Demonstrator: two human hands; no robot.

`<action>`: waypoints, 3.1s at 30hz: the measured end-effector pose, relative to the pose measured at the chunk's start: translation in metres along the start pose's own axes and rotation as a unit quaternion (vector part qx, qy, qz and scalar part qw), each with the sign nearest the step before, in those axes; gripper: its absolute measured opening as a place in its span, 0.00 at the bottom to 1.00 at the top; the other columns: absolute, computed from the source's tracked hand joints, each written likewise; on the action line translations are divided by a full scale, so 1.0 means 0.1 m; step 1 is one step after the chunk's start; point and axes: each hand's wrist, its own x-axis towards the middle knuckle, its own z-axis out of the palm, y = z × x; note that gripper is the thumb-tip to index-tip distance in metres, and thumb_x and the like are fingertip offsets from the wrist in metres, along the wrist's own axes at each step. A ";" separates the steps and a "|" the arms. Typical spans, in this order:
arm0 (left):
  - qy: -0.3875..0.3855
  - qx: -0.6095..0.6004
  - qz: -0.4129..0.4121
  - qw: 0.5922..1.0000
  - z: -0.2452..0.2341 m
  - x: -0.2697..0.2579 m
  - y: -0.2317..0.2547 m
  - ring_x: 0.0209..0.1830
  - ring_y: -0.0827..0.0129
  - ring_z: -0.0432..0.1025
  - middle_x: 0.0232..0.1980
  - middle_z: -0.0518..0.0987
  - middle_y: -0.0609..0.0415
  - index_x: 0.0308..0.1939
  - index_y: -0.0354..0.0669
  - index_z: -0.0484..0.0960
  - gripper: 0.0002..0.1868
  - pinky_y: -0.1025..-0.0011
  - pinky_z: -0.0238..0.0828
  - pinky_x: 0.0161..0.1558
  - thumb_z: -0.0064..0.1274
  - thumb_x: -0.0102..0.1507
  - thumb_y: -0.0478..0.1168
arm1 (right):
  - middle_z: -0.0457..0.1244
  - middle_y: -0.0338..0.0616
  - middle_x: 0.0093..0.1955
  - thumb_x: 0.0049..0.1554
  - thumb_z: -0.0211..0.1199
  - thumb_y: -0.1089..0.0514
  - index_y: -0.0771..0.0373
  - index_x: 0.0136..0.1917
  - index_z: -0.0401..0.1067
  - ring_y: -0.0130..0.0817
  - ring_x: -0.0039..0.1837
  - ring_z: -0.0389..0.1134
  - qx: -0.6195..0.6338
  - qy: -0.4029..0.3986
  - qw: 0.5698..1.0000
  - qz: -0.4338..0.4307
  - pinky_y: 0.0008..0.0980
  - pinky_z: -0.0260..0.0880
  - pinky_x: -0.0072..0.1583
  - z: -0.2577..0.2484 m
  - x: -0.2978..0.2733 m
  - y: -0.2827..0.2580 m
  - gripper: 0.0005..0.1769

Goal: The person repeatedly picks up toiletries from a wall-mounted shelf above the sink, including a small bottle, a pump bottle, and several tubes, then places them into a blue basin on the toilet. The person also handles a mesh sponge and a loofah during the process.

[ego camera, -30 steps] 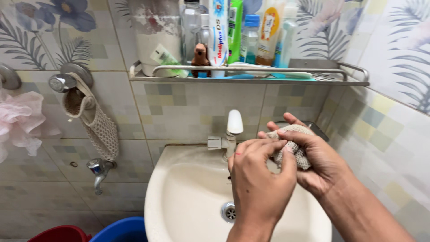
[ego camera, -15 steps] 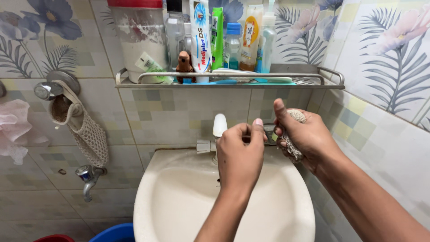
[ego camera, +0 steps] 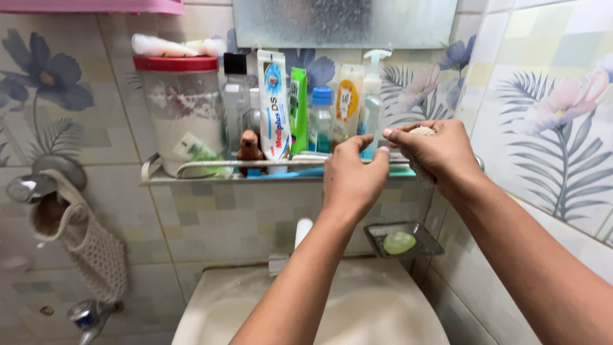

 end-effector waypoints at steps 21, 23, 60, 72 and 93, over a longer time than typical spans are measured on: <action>-0.122 -0.024 -0.081 0.989 0.38 0.18 -0.03 0.47 0.48 0.79 0.44 0.82 0.33 0.61 0.24 0.71 0.34 0.55 0.71 0.54 0.53 0.56 0.45 | 0.68 0.46 0.29 0.38 0.83 0.38 0.68 0.54 0.77 0.25 0.31 0.68 -0.255 0.078 0.960 -0.083 0.30 0.69 0.36 0.18 0.77 0.04 0.40; -0.140 -0.025 -0.097 0.985 0.37 0.20 -0.02 0.47 0.48 0.79 0.42 0.83 0.34 0.60 0.25 0.72 0.33 0.56 0.71 0.55 0.51 0.56 0.45 | 0.68 0.47 0.30 0.39 0.82 0.39 0.68 0.50 0.79 0.27 0.31 0.67 -0.243 0.071 0.965 -0.068 0.31 0.68 0.35 0.20 0.78 0.08 0.35; 0.006 -0.077 -0.083 0.994 0.12 0.03 0.04 0.57 0.54 0.77 0.55 0.81 0.37 0.57 0.31 0.80 0.48 0.60 0.73 0.56 0.61 0.53 0.72 | 0.63 0.36 0.32 0.52 0.76 0.51 0.67 0.42 0.75 0.23 0.31 0.62 0.052 0.001 0.998 -0.028 0.27 0.63 0.33 -0.40 -0.32 -0.39 0.18; -0.187 -0.300 -0.261 0.898 -0.75 -1.00 0.16 0.39 0.76 0.78 0.41 0.87 0.54 0.51 0.32 0.85 0.27 0.75 0.76 0.41 0.62 0.59 0.52 | 0.69 0.36 0.35 0.47 0.74 0.56 0.67 0.50 0.78 0.21 0.33 0.66 0.105 -0.115 0.984 0.088 0.22 0.65 0.35 -0.24 -1.29 0.09 0.19; -0.067 -0.255 -0.440 0.858 -1.64 -2.35 0.55 0.42 0.74 0.80 0.46 0.87 0.51 0.54 0.34 0.82 0.27 0.74 0.78 0.44 0.62 0.57 0.49 | 0.67 0.44 0.34 0.49 0.80 0.50 0.68 0.58 0.78 0.28 0.34 0.67 0.076 -0.235 0.950 0.190 0.29 0.66 0.34 0.17 -2.52 0.50 0.30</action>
